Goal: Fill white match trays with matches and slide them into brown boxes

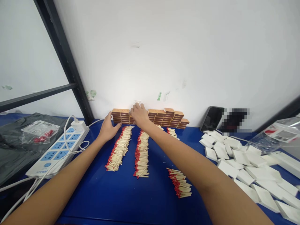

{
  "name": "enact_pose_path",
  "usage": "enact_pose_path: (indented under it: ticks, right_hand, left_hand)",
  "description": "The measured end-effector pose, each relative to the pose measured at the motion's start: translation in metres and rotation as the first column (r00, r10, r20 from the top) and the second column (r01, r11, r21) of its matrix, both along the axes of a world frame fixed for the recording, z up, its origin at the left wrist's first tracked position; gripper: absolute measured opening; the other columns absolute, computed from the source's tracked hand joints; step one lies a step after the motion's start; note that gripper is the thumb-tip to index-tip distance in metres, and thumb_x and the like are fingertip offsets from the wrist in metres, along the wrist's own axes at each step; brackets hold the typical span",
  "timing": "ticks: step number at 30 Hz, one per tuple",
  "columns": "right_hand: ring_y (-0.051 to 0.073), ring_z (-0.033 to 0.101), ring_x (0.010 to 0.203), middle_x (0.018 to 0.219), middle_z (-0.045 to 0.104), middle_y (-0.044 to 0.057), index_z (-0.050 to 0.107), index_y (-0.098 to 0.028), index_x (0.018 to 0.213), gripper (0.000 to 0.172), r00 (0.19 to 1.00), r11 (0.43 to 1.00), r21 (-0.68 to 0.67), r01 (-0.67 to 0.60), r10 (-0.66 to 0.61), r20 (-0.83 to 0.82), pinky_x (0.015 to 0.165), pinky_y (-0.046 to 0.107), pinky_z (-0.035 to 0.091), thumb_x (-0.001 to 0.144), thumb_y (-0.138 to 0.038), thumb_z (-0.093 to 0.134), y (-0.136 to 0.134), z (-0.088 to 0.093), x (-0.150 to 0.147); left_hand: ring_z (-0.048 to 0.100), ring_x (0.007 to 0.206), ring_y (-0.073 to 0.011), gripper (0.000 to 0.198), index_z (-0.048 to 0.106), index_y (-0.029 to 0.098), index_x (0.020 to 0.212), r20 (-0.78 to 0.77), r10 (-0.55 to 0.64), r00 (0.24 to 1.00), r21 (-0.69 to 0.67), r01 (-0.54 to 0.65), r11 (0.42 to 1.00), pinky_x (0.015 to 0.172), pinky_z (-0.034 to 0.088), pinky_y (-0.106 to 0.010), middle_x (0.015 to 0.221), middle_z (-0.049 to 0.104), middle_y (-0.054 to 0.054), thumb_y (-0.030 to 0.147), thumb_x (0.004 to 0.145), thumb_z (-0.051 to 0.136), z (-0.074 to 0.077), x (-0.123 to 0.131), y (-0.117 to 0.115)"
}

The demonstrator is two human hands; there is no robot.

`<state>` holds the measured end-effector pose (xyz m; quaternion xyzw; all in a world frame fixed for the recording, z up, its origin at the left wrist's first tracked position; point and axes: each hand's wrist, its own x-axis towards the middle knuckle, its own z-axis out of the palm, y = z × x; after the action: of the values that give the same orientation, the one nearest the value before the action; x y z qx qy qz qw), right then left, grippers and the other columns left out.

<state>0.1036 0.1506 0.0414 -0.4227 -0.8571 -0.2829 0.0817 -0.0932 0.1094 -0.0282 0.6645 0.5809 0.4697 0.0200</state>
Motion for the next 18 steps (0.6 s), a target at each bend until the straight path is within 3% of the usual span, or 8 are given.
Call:
enact_pose_path:
  ticks: [6, 14, 18]
  right_hand:
    - [0.038, 0.05, 0.124, 0.123, 0.066, 0.022, 0.065, -0.009, 0.119, 0.047, 1.0, 1.0, 0.022, -0.012, 0.012, 0.013, 0.104, 0.049, 0.038, 0.082, -0.036, 0.077, 0.003, 0.003, 0.004]
    - [0.036, 0.05, 0.121, 0.119, 0.069, 0.022, 0.065, -0.007, 0.122, 0.036, 0.997, 0.996, 0.056, -0.067, 0.065, 0.037, 0.102, 0.049, 0.037, 0.087, -0.012, 0.057, 0.005, -0.01, 0.004]
    - [0.037, 0.049, 0.122, 0.118, 0.068, 0.023, 0.065, -0.007, 0.121, 0.036, 0.997, 0.995, 0.069, -0.075, 0.074, 0.022, 0.101, 0.049, 0.037, 0.087, -0.014, 0.057, 0.002, -0.009, 0.005]
  left_hand:
    - [0.053, 0.139, -0.0375, 0.072, 0.041, 0.015, 0.149, -0.012, -0.009, 1.0, 0.003, 0.009, 1.0, 0.12, 0.042, -0.055, 0.145, 0.058, -0.02, 0.03, 0.085, 0.07, 0.001, 0.0, -0.001]
    - [0.058, 0.132, -0.036, 0.061, 0.048, 0.017, 0.141, -0.02, -0.031, 0.999, 0.003, 0.031, 1.0, 0.115, 0.046, -0.054, 0.139, 0.062, -0.017, 0.029, 0.085, 0.07, 0.005, -0.001, -0.002]
    - [0.056, 0.135, -0.0379, 0.066, 0.046, 0.013, 0.143, -0.005, -0.011, 1.0, 0.001, 0.011, 1.0, 0.117, 0.044, -0.055, 0.14, 0.06, -0.021, 0.03, 0.085, 0.07, 0.002, -0.001, -0.001]
